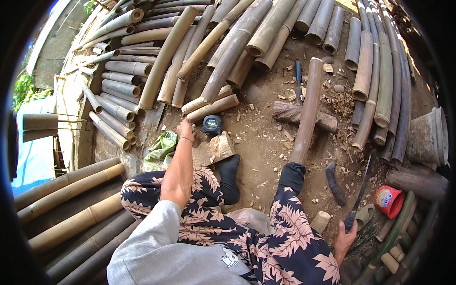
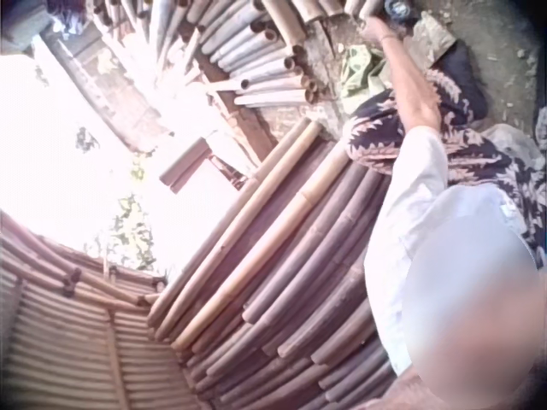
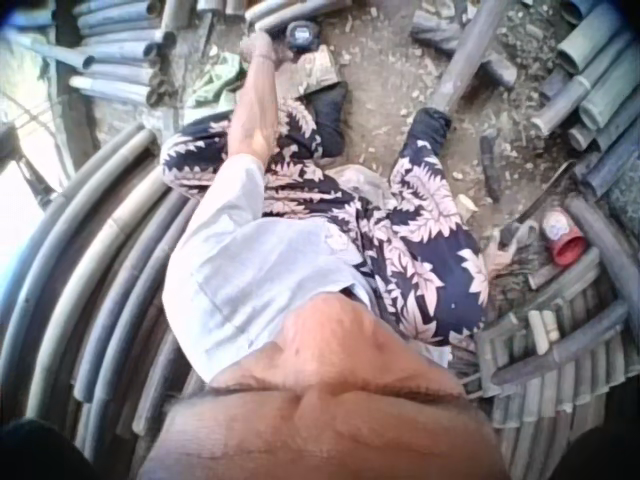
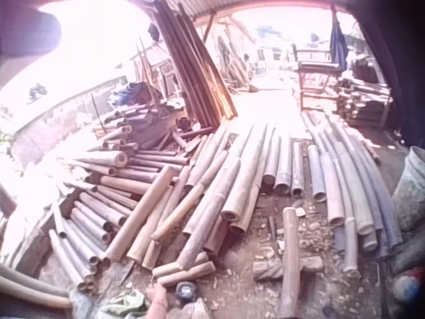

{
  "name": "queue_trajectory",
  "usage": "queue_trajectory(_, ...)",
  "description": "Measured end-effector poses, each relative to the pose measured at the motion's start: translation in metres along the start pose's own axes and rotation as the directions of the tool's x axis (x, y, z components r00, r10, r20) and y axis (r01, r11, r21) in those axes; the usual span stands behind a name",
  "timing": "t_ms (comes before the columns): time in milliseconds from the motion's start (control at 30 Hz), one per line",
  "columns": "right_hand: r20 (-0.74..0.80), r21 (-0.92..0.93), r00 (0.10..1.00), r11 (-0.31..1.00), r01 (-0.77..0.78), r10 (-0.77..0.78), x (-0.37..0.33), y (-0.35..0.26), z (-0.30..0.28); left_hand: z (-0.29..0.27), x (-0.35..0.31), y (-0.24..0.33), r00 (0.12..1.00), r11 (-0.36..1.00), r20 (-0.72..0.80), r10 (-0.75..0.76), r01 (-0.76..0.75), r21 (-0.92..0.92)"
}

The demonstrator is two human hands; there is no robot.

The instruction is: The person carves and fits bamboo pieces together, using a large knife to whittle down the ends and cut holes into a main stalk to create joints.

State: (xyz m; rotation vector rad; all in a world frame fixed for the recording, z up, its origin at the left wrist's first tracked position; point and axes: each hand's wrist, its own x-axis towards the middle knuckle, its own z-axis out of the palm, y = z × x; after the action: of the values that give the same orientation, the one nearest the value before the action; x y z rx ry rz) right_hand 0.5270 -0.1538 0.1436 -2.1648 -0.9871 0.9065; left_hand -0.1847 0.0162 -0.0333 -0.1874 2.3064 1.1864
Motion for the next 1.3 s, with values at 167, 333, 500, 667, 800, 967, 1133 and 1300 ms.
queue_trajectory(167, 0.165, -0.088, 0.981, 0.989, 0.121, -0.105, 0.052, -0.027, 0.113, 0.022, 0.016, 0.022, 0.959, 0.977, 0.248, -0.134, 0.17, -0.13)
queue_trajectory(333, 0.157, -0.177, 0.953, 0.942, 0.286, -0.26, 0.102, -0.044, 0.2, 0.049, 0.015, 0.018, 0.947, 0.873, 0.274, 0.165, -0.01, -0.488)
queue_trajectory(500, 0.21, -0.216, 0.904, 0.884, 0.415, -0.373, 0.139, -0.041, 0.244, 0.046, 0.036, 0.002, 0.941, 0.825, 0.301, 0.155, 0.044, -0.563)
queue_trajectory(667, 0.211, -0.275, 0.888, 0.847, 0.456, -0.41, 0.16, -0.021, 0.249, 0.056, 0.023, 0.027, 0.963, 0.82, 0.134, -0.234, 0.269, -0.506)
queue_trajectory(800, 0.24, -0.304, 0.901, 0.853, 0.423, -0.361, 0.167, -0.02, 0.253, 0.064, 0.042, 0.034, 0.941, 0.867, 0.276, -0.197, 0.298, -0.398)
queue_trajectory(967, 0.252, -0.324, 0.891, 0.835, 0.445, -0.377, 0.166, -0.012, 0.251, 0.064, 0.064, 0.043, 0.949, 0.945, 0.313, 0.041, 0.065, -0.321)
queue_trajectory(1133, 0.269, -0.309, 0.876, 0.826, 0.472, -0.4, 0.162, -0.011, 0.249, 0.024, 0.043, 0.034, 0.916, 0.845, 0.172, 0.362, -0.245, -0.475)
queue_trajectory(1300, 0.273, -0.316, 0.874, 0.82, 0.477, -0.403, 0.158, -0.011, 0.238, -0.005, -0.043, 0.073, 0.993, 0.871, -0.094, 0.078, -0.113, -0.478)
